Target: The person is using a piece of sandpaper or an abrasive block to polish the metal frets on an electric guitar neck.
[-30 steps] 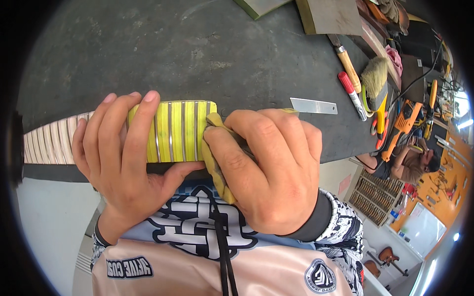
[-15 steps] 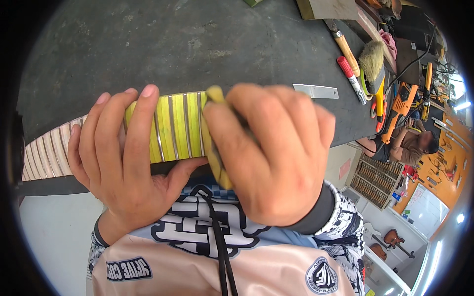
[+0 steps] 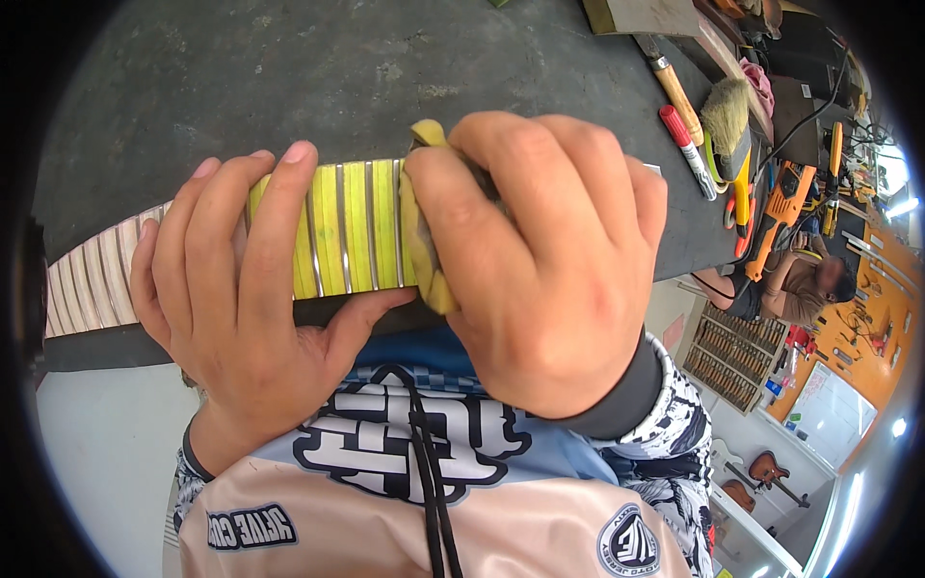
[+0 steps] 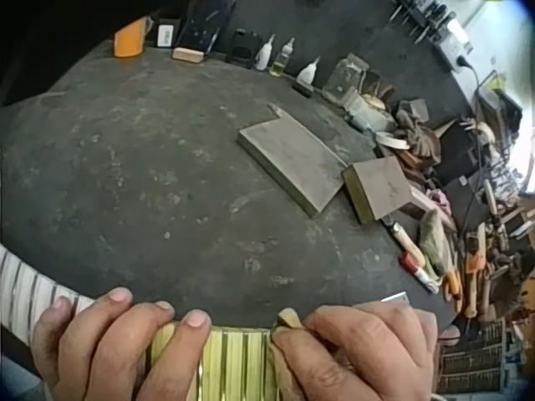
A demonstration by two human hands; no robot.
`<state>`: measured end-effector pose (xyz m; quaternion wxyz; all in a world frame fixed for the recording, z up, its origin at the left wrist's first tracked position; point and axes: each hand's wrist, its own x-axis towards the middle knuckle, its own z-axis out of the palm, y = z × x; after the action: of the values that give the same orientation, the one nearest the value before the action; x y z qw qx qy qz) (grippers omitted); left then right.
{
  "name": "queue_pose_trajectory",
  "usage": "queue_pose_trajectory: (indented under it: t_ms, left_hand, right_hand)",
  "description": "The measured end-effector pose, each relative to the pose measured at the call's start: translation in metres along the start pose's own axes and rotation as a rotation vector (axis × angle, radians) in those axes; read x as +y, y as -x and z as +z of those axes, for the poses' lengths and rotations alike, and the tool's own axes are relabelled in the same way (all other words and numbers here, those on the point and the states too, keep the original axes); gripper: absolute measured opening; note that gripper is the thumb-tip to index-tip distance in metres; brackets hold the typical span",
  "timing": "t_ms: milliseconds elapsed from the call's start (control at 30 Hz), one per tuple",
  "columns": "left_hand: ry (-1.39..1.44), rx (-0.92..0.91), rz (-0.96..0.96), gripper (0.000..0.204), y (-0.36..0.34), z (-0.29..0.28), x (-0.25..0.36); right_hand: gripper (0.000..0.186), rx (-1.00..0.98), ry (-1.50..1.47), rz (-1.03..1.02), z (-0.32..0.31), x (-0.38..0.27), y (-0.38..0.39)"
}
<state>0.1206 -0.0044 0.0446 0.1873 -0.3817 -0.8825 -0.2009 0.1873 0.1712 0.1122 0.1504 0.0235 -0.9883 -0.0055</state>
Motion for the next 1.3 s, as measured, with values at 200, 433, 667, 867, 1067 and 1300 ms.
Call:
queue_pose_trajectory:
  t_ms: [200, 433, 667, 867, 1067, 1300]
  left_hand:
    - [0.001, 0.022, 0.01, 0.078, -0.001, 0.0, 0.001]
    - [-0.012, -0.005, 0.017, 0.078, -0.004, -0.003, 0.001]
    - [-0.033, -0.037, 0.016, 0.078, -0.004, -0.005, 0.002]
    - [-0.036, -0.033, 0.032, 0.077, -0.004, -0.007, 0.002]
    - [-0.04, -0.054, 0.044, 0.077, -0.005, -0.007, 0.001]
    - [-0.053, -0.085, 0.042, 0.077, -0.005, -0.008, 0.0]
  right_hand:
    - [0.04, -0.052, 0.061, 0.073, -0.014, -0.017, 0.018]
    - [0.037, -0.026, 0.037, 0.035, -0.013, -0.013, 0.019]
    - [0.034, 0.001, 0.044, 0.005, -0.004, -0.004, 0.01]
    - [0.036, 0.03, 0.047, -0.02, -0.004, -0.002, 0.008]
    - [0.038, 0.043, 0.004, 0.055, -0.007, -0.015, 0.025]
    - [0.037, 0.053, -0.026, 0.037, -0.001, -0.008, 0.015]
